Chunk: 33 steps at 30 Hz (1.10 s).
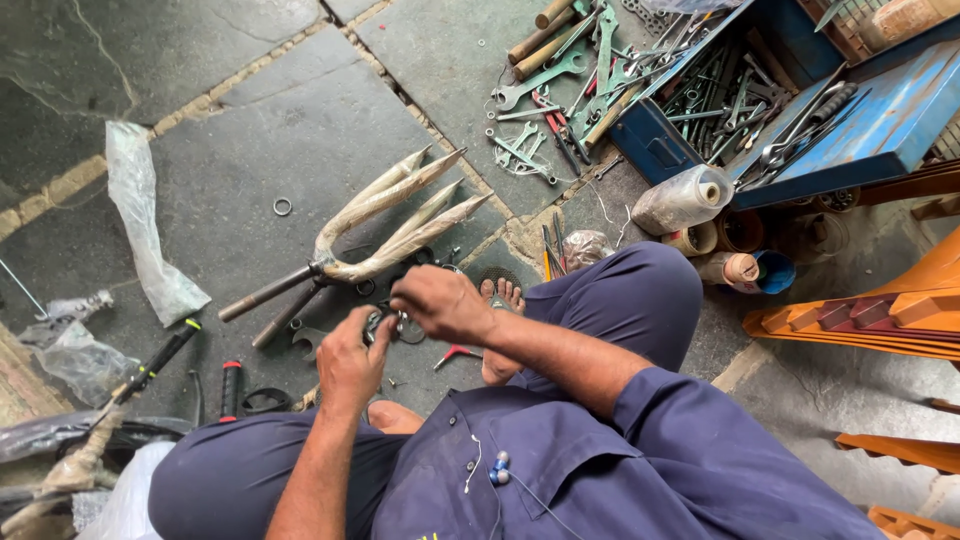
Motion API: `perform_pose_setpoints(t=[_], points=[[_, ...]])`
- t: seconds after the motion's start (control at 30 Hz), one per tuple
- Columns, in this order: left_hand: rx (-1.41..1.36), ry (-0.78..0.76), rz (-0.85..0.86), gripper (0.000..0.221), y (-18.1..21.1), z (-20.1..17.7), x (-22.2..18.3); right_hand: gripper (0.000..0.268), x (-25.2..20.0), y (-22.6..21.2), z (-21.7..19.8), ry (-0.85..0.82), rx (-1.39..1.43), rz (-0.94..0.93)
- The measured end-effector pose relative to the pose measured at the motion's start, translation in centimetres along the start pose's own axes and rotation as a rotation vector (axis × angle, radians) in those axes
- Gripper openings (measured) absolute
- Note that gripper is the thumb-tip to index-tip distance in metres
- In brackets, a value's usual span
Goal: Assembling a bicycle front fork and brake assembly.
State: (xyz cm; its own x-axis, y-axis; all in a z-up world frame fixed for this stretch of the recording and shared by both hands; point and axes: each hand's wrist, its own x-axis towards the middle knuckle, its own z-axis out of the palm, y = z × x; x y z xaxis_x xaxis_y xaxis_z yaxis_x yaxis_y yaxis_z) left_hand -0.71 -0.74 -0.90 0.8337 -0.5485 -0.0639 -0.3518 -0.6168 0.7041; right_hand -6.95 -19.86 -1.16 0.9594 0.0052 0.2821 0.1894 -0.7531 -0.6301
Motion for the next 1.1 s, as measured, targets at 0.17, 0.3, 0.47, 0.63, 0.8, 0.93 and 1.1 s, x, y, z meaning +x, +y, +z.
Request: perform_pose_setpoints(t=[0.17, 0.3, 0.47, 0.63, 0.8, 0.93, 1.1], points=[[-0.496, 0.058, -0.422, 0.031, -0.8, -1.2, 0.9, 0.041, -0.4, 1.9, 1.4, -0.133, 0.506, 0.411], [-1.064, 0.139, -0.48, 0.037, -4.5, 1.1, 0.5, 0.038, -3.1, 3.8, 4.8, -0.355, 0.821, 0.421], [-1.346, -0.003, -0.366, 0.087, -3.9, 0.2, 0.6, 0.029, -2.3, 4.7, 3.6, -0.262, 1.07, 0.548], [-1.262, -0.024, -0.338, 0.099, -4.0, -0.7, 0.7, 0.027, -1.3, 3.9, 2.3, -0.283, 1.09, 0.567], [-1.235, -0.03, -0.306, 0.1, -3.9, -1.1, 0.7, 0.026, -1.4, 4.2, 2.0, -0.268, 1.187, 0.67], [-1.186, -0.037, -0.319, 0.094, -3.1, -1.7, 0.7, 0.024, -1.5, 4.7, 1.9, -0.204, 1.401, 0.716], [-1.037, -0.07, -0.189, 0.072, -2.3, -1.9, 1.0, 0.027, -0.7, 3.4, 1.7, -0.201, 1.334, 0.786]])
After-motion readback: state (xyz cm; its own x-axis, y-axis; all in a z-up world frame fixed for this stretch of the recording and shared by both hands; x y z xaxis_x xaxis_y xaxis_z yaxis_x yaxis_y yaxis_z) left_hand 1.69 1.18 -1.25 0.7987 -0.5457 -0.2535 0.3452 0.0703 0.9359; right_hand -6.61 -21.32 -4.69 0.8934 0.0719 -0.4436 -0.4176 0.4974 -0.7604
